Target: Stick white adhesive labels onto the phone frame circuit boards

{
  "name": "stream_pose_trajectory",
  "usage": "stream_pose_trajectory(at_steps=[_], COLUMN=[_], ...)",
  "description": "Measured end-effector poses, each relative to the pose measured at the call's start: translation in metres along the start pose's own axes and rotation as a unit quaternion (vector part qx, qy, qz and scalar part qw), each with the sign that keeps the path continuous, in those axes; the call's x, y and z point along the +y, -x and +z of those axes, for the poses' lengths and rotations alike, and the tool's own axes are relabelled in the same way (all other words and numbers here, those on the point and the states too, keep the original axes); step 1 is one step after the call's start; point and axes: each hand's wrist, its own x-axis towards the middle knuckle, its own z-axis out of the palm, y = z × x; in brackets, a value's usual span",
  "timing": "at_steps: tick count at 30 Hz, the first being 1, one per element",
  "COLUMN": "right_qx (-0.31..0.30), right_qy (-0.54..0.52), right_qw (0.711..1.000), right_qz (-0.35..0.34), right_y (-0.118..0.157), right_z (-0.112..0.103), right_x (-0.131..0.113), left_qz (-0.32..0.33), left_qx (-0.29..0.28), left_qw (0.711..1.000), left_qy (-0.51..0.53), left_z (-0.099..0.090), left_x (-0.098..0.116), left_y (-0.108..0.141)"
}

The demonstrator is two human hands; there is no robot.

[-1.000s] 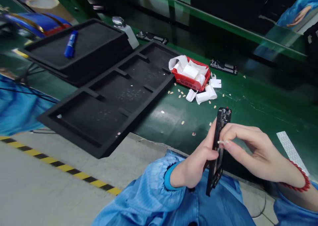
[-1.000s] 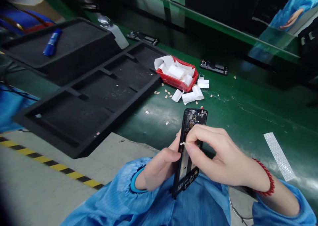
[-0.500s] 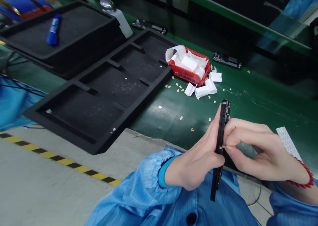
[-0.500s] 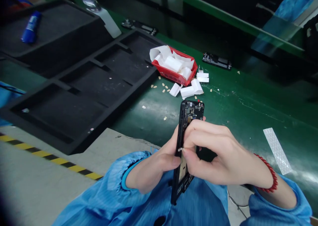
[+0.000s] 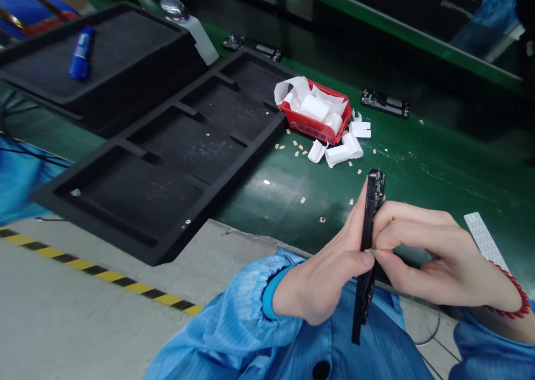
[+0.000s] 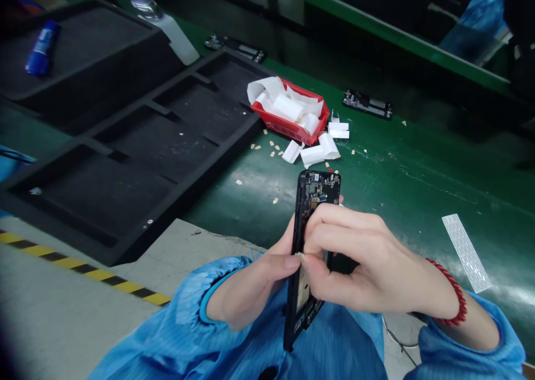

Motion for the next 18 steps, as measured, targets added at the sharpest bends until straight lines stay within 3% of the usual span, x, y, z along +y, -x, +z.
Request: stream_pose_trajectory(at_steps=[3, 6, 9, 12, 18], right_qx=[0.013, 0.039, 0.122, 0.215, 0.28], right_qy=[0.017, 0.07, 0.117, 0.104, 0.031], right_qw=[1.0, 0.997, 0.985, 0.97, 0.956], right_qz=[-0.004, -0.003, 0.031, 0.046, 0.079], right_y=[-0.001, 0.002, 0.011, 0.023, 0.031], right_z=[0.0, 0.0, 0.007, 0.022, 0.055], right_x=[0.001, 0.001, -0.005, -0.012, -0.009], left_qz=[0.021, -0.03, -0.075, -0.085, -0.065], left_qx=[-0.013, -0.035, -0.061, -0.074, -0.087], left_qw=[0.998, 0.995, 0.987, 0.98, 0.975], left_qy=[0.065, 0.092, 0.128, 0.164, 0.192], left_z=[-0.004, -0.012, -0.018, -0.02, -0.019], left_x=[0.0, 0.0, 0.001, 0.0, -0.003], left_y=[-0.002, -0.004, -0.005, -0.007, -0.011])
